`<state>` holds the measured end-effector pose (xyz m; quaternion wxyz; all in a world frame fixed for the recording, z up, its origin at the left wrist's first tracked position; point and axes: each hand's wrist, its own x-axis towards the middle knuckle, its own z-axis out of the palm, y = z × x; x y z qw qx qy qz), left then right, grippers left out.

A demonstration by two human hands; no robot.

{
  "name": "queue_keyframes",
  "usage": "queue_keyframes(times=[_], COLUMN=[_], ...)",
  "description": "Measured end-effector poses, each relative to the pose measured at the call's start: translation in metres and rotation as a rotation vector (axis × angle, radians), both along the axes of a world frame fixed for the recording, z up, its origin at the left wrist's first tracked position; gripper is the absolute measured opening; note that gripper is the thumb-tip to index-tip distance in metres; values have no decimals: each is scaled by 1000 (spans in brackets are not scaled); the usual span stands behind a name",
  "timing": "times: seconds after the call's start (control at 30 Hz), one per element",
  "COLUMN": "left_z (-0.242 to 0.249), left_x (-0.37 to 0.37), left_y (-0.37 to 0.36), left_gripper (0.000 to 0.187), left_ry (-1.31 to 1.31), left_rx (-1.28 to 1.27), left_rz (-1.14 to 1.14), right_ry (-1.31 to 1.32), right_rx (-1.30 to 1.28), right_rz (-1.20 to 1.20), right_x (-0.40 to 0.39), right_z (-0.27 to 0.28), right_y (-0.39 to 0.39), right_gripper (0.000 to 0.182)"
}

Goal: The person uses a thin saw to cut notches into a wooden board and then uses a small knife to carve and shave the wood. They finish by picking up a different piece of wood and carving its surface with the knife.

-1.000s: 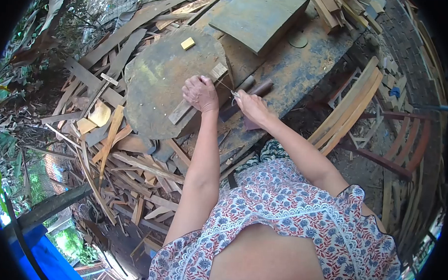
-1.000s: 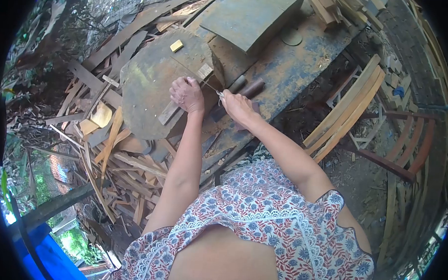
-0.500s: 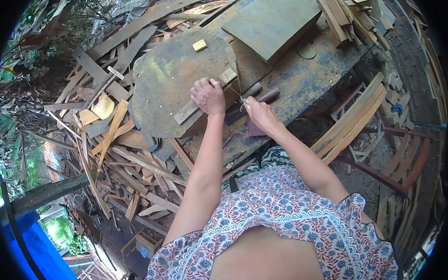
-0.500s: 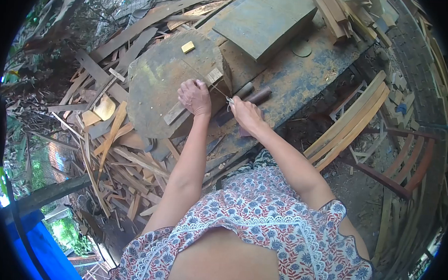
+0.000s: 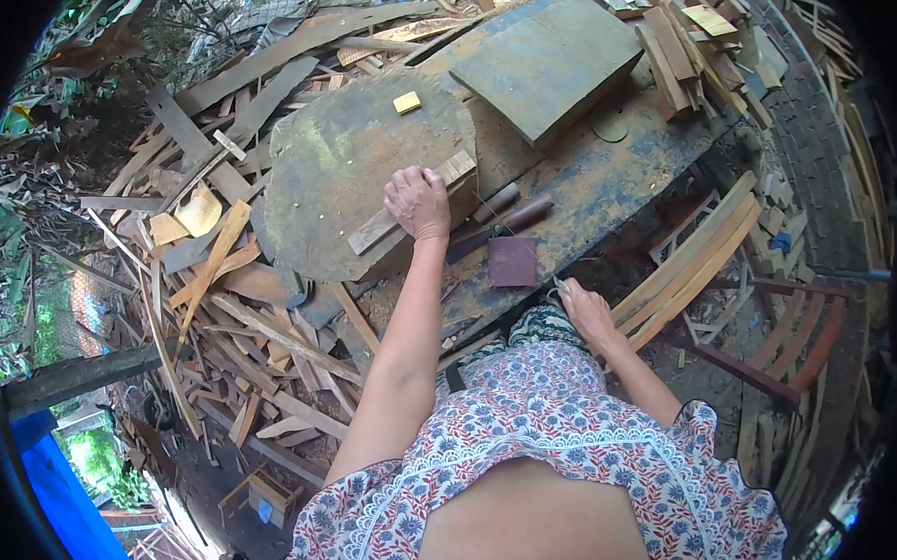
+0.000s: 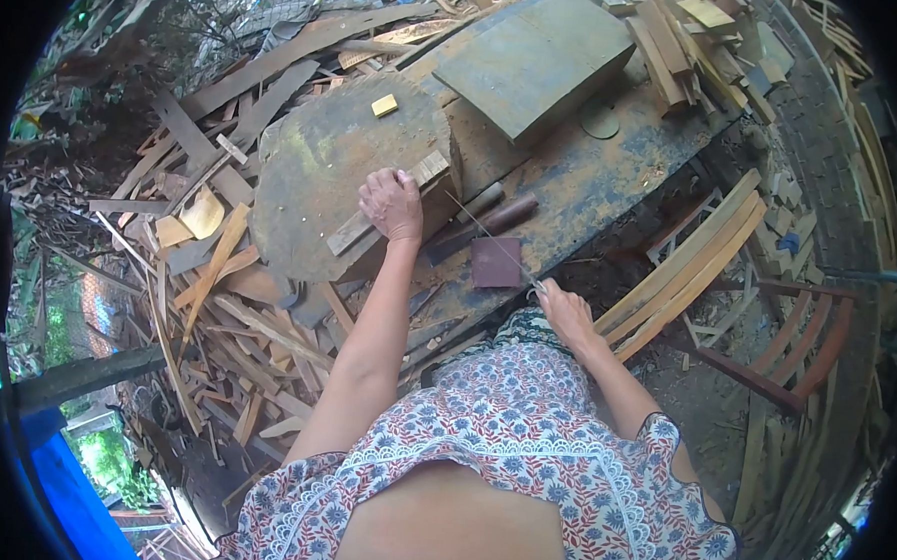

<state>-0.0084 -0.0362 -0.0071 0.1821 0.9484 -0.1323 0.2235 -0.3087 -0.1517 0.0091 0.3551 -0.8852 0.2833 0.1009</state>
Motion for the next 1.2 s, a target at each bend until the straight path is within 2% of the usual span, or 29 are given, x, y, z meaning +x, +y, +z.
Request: queue_keyframes(times=[0.1,0.2,0.23,0.3,0.4,0.53,0.67,0.73,0.8,0.87,0.9,0.93,1.0,1.03,1.1,1.2], left_z=[7,22,26,32,32,35,40,46,55,67,78,86,96,96,93,93], left_x=[1,-2,-3,-7,-9,-21,-40,-53,-74,-92,-101,-110,-128,-133,-137,-143], left_y=[6,25,34,51,64,61,54,47,32,14,3,-11,-39,-51,-72,-95], left_gripper=[22,41,41,55,59,51,47,44,39,36,42,42,35,35,37,41], left_ry=[103,205,204,179,223,255,259,260,279,715,871,857,1103,1089,1297,1366], left_rx=[-108,-184,-187,-2,94,78,104,-189,-239,-733,-811,-807,-1421,-1429,-1720,-1791], left_rz=[-111,-302,-321,-409,-404,-303,-233,-295,-279,-113,-108,-92,-44,-33,-35,-81], right_ry=[30,38,42,69,26,85,80,36,45,46,6,-1,-26,-42,-21,-21], right_rx=[-29,1,3,11,27,57,71,85,88,77,71,82,83,74,86,60], right_rz=[-46,-85,-83,-82,-61,53,54,4,-14,-48,-48,-31,-14,-11,12,62], right_x=[-30,-48,-51,-55,-55,-46,-47,-54,-66,-71,-71,-71,-69,-66,-62,-55], right_z=[2,13,14,18,13,19,7,2,-4,-10,-8,-11,-15,-11,-9,-5], right_y=[-3,0,2,5,5,-16,-55,-80,-105,-130,-142,-154,-180,-192,-218,-249], right_gripper=[22,24,24,24,24,24,25,25,25,25,23,23,22,21,22,23])
